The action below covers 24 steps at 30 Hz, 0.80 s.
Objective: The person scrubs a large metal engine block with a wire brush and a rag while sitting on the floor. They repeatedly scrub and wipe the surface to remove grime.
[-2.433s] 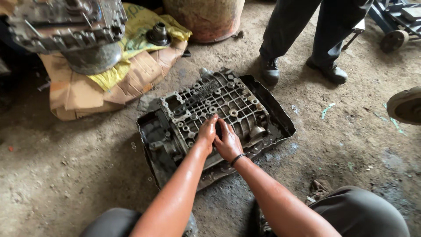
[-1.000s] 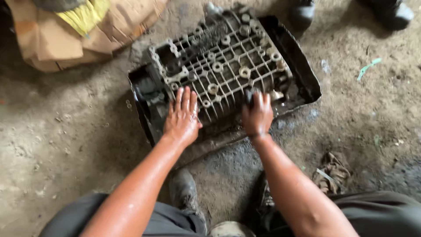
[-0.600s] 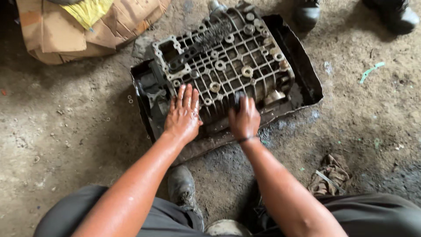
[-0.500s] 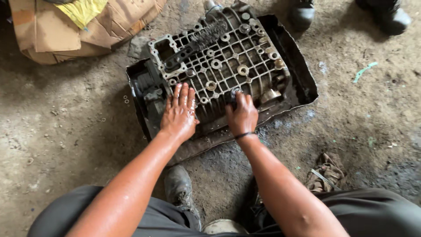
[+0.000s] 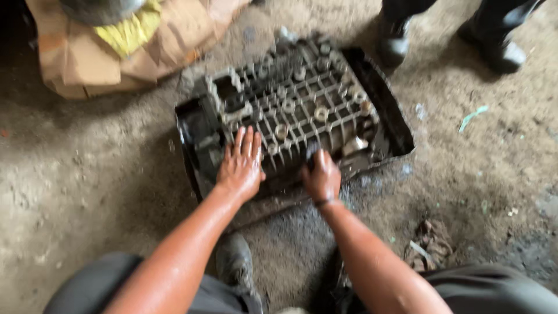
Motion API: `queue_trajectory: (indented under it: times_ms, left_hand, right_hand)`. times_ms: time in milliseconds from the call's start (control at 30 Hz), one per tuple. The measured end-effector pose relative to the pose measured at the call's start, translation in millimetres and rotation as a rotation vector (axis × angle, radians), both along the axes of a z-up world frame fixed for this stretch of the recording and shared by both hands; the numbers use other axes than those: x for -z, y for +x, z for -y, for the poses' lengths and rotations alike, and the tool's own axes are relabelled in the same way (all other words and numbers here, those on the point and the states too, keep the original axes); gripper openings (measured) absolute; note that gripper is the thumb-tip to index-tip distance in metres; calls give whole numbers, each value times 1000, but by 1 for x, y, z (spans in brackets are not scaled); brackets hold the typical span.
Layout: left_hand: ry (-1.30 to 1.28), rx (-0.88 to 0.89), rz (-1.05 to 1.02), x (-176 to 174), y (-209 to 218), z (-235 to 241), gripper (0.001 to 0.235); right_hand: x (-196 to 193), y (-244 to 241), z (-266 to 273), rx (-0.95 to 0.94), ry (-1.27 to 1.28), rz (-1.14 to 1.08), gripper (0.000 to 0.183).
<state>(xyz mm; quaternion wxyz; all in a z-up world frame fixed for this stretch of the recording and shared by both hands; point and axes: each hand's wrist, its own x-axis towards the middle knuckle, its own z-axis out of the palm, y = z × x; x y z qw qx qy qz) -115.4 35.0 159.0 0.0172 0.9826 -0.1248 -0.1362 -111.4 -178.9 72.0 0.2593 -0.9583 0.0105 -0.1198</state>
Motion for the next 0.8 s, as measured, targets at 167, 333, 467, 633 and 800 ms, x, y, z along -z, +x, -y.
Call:
queue_trajectory:
  times_ms: [167,333,467,633,800]
  left_hand:
    - [0,11,31,1,6,0,98]
    - [28,29,46,12,5,0,98]
    - [2,7,-3,4,6,0,97]
    - [28,12,38,12,2,-1,93]
    - [29,9,-55,6,9,0,91]
  right_hand:
    - [-8,13,-4,80,185,59,49]
    - [-3,-6,2,20,155,84,47]
    - [-12,0,-3,69,146,20,44]
    - [0,-7,-10,-22,77,129,50]
    - [3,-15,-11,-84,-80,124,60]
